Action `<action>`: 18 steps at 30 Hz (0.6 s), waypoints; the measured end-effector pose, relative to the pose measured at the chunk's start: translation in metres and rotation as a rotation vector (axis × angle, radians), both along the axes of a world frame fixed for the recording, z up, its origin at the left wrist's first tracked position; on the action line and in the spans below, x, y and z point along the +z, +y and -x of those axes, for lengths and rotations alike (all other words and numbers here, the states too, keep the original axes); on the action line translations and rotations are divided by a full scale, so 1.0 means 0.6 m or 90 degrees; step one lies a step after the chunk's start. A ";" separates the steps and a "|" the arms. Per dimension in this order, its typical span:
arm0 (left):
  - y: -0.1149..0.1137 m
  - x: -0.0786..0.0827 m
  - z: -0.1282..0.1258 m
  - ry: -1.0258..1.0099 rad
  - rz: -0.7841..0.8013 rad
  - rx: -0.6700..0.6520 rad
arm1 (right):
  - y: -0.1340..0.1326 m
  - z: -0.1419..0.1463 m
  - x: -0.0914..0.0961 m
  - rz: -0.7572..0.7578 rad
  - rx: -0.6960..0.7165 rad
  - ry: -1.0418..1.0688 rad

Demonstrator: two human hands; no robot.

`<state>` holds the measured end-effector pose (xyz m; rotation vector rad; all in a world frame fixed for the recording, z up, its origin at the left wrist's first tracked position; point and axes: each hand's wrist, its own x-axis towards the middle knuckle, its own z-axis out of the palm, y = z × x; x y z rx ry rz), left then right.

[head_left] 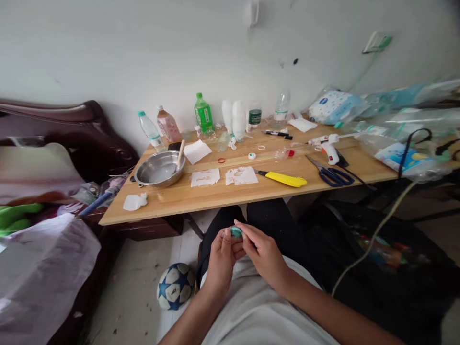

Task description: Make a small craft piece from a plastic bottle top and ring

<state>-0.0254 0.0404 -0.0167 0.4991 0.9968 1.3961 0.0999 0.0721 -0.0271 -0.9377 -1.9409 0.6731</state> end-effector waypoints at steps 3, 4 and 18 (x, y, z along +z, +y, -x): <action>0.001 0.011 -0.001 0.004 0.024 0.012 | -0.002 0.000 -0.001 -0.041 0.016 0.041; 0.001 0.015 -0.003 0.012 0.023 0.008 | -0.001 -0.004 0.000 -0.057 0.022 0.043; -0.032 0.025 -0.041 -0.016 -0.029 -0.118 | -0.023 -0.051 0.022 -0.069 0.074 0.068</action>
